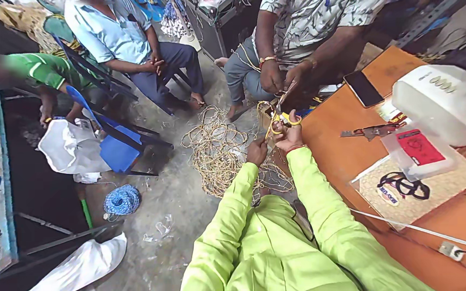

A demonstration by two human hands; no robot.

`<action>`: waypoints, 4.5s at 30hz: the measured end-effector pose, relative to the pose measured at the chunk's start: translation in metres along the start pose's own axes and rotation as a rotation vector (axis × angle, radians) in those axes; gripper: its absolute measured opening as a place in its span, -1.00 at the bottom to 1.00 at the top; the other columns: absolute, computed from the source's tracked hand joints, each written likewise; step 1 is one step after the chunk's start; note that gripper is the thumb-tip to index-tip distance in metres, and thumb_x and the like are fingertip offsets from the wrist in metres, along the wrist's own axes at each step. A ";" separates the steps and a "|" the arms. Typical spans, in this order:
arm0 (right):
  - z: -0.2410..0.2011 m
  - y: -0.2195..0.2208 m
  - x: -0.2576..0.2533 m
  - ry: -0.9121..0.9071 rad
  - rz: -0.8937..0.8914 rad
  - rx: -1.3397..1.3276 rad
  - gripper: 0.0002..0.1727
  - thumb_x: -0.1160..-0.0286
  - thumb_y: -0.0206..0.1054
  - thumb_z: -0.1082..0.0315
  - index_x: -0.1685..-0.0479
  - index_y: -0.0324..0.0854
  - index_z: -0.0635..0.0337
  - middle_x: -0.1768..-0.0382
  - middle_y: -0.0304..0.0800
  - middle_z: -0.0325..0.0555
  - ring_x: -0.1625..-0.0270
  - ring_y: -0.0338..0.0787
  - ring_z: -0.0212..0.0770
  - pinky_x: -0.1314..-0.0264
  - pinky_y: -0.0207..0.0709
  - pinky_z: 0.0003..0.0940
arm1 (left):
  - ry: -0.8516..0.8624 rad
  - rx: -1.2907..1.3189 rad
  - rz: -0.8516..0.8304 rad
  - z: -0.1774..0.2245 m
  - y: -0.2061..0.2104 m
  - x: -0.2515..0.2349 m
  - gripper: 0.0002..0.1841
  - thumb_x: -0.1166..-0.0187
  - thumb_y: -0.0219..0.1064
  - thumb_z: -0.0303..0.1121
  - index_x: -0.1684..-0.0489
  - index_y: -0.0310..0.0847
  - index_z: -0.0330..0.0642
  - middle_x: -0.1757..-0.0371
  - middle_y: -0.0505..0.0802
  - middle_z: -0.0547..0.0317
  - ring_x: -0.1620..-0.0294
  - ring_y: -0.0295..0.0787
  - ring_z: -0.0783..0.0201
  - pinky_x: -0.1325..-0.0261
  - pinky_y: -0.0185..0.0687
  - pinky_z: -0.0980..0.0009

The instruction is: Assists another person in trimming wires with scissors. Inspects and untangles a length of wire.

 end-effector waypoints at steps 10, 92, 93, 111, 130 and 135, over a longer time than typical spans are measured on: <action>-0.011 0.003 -0.017 0.020 0.051 0.073 -0.32 -0.61 -0.05 -0.46 0.32 0.54 -0.02 0.64 0.54 -0.38 0.70 0.49 -0.53 0.74 0.30 -0.67 | 0.017 0.000 -0.007 0.008 0.006 0.005 -0.60 -0.86 0.03 -0.30 -0.52 0.61 -0.20 -0.21 0.83 -0.28 -0.21 0.77 -0.22 -0.26 0.58 -0.24; -0.048 0.026 0.041 -0.023 0.568 2.226 -0.31 -0.52 0.32 -0.18 0.15 0.72 0.47 0.00 0.80 0.44 -0.16 0.80 0.38 -0.08 0.56 0.41 | 0.079 -0.319 0.040 0.018 0.013 0.009 -0.63 -0.77 0.08 -0.37 -0.42 0.62 -0.20 -0.03 0.85 -0.28 -0.07 0.83 -0.25 -0.05 0.69 -0.26; -0.049 0.026 0.038 -0.022 0.564 2.238 -0.32 -0.53 0.32 -0.18 0.15 0.72 0.46 -0.01 0.80 0.43 -0.17 0.80 0.38 -0.09 0.56 0.40 | 0.083 -0.326 0.044 0.018 0.013 0.009 -0.64 -0.76 0.08 -0.37 -0.42 0.61 -0.20 -0.01 0.84 -0.30 -0.05 0.83 -0.26 -0.02 0.70 -0.26; -0.069 0.062 0.002 0.089 0.371 2.475 -0.23 -0.37 0.40 -0.29 0.22 0.70 0.46 0.01 0.78 0.43 -0.19 0.78 0.37 -0.08 0.55 0.41 | -0.005 -0.412 0.000 -0.001 0.017 0.002 -0.58 -0.80 0.04 -0.28 -0.56 0.55 -0.07 -0.12 0.82 -0.29 -0.11 0.82 -0.27 -0.08 0.69 -0.27; -0.096 0.050 0.002 0.163 0.172 2.625 -0.34 -0.55 0.32 -0.17 0.29 0.71 0.43 0.10 0.81 0.38 -0.09 0.82 0.36 -0.07 0.56 0.44 | 0.009 -0.411 -0.008 -0.006 0.022 0.003 -0.60 -0.78 0.04 -0.30 -0.51 0.56 -0.06 -0.19 0.81 -0.25 -0.18 0.80 -0.26 -0.10 0.69 -0.28; -0.086 0.067 0.005 0.142 0.241 2.669 -0.14 -0.38 0.30 -0.42 0.26 0.72 0.44 0.04 0.80 0.43 -0.16 0.80 0.38 -0.07 0.55 0.42 | 0.033 -0.472 -0.017 0.000 0.023 0.001 -0.56 -0.76 0.07 -0.33 -0.59 0.49 -0.10 -0.23 0.79 -0.25 -0.20 0.80 -0.24 -0.10 0.70 -0.25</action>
Point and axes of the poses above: each hand's wrist, its own x-axis away from the middle knuckle, its own y-axis out of the palm, z = x × y, the point moved 1 cm from there along -x, towards the middle knuckle
